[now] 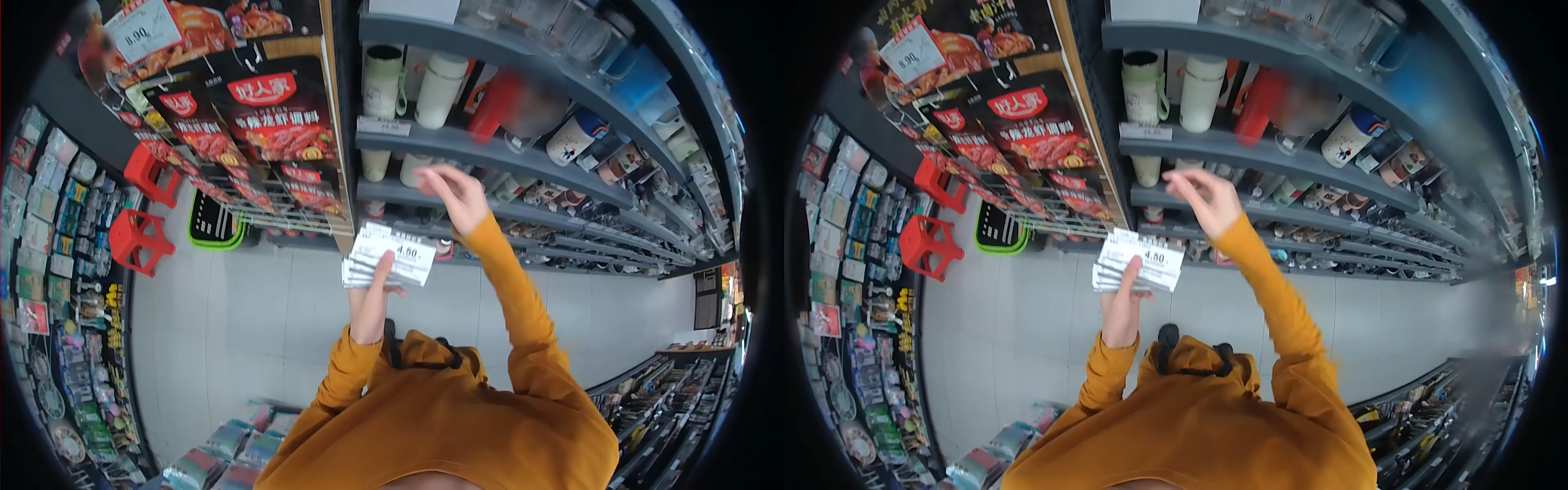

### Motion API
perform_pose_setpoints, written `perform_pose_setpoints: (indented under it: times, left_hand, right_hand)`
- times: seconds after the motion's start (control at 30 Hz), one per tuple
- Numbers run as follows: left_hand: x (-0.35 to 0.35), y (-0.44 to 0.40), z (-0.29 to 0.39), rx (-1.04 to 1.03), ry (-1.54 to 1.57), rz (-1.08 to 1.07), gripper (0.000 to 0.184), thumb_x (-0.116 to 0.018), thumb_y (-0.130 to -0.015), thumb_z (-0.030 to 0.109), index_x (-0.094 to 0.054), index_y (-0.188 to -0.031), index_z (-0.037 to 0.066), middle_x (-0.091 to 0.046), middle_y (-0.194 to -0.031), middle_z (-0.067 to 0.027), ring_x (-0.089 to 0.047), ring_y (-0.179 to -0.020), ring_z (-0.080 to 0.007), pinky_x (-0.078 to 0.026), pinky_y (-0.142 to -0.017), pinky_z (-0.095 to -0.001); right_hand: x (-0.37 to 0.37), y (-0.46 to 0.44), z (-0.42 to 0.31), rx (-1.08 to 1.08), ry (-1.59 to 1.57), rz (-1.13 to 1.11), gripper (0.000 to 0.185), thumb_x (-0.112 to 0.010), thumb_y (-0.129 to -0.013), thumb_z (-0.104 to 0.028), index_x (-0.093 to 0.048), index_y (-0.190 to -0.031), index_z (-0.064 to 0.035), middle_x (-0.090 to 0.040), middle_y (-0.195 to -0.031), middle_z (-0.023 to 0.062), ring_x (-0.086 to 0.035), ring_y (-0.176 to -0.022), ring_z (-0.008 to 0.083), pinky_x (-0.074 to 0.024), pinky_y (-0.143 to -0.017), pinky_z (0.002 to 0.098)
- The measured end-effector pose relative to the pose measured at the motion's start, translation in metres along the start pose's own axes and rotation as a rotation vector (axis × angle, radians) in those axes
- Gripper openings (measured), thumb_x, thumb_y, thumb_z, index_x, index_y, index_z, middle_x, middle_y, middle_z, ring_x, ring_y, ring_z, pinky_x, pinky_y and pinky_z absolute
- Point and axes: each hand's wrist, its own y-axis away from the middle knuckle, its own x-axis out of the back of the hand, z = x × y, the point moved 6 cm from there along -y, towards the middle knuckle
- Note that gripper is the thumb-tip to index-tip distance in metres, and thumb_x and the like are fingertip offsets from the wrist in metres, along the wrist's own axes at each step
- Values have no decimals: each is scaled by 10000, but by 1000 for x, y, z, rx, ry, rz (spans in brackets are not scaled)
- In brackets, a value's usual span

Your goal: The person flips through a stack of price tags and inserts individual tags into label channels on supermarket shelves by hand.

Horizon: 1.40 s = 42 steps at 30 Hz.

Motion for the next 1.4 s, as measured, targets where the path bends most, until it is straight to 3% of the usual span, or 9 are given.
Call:
perform_pose_setpoints:
  times: [0.03,0.17,0.3,0.33,0.73,0.97,1.17,1.4]
  left_hand:
    - [-6,1,3,-28,-29,-16,229,-599,-942,167,-574,-1123,30,-661,-967,-59,-647,-778,-122,-493,-543,-258]
    - [-39,4,0,-64,-124,-47,216,-607,-936,142,-590,-1108,13,-667,-952,-66,-647,-767,-121,-511,-526,-247]
    - [-72,14,-17,-41,-197,-132,209,-611,-930,115,-598,-1107,5,-672,-952,-70,-650,-770,-121,-513,-511,-238]
    - [-80,18,-23,-38,-200,-142,211,-609,-930,115,-598,-1109,4,-673,-953,-71,-651,-770,-122,-513,-510,-238]
    - [-187,95,-122,49,-170,-269,278,-595,-930,110,-533,-1186,20,-656,-1036,-76,-661,-823,-148,-526,-560,-258]
    - [-253,140,-186,83,-234,-286,294,-612,-923,131,-555,-1182,3,-663,-1019,-81,-663,-823,-147,-546,-583,-265]
    - [-289,166,-224,136,-272,-332,330,-617,-920,129,-533,-1214,6,-652,-1036,-83,-658,-822,-144,-546,-588,-260]
    - [-311,161,-250,190,-269,-432,402,-586,-934,122,-462,-1296,0,-618,-1209,-131,-671,-912,-172,-556,-612,-249]
  right_hand:
    - [0,26,-4,-102,-92,6,223,-561,-968,-163,-634,-990,46,-650,-923,83,-613,-886,122,-486,-783,263]
    - [19,95,5,-89,-170,104,166,-569,-956,-106,-604,-916,51,-577,-883,43,-587,-866,104,-481,-789,252]
    - [47,135,3,-94,-296,267,109,-656,-880,-37,-581,-861,39,-550,-863,35,-585,-825,93,-497,-791,247]
    - [56,140,-5,-61,-200,307,120,-685,-848,-14,-576,-830,33,-552,-846,40,-591,-801,94,-509,-771,248]
    - [190,242,-4,-42,-201,397,142,-659,-883,-57,-601,-818,54,-586,-833,39,-609,-772,94,-496,-701,238]
    - [280,316,19,-66,-345,539,132,-669,-884,-76,-612,-892,43,-602,-808,19,-587,-701,84,-474,-643,224]
    - [338,351,27,-93,-317,610,233,-652,-889,-46,-601,-1105,25,-643,-879,41,-568,-683,67,-455,-612,209]
    - [393,346,21,-65,-265,572,325,-620,-902,-18,-558,-1218,28,-646,-923,72,-581,-692,71,-470,-621,204]
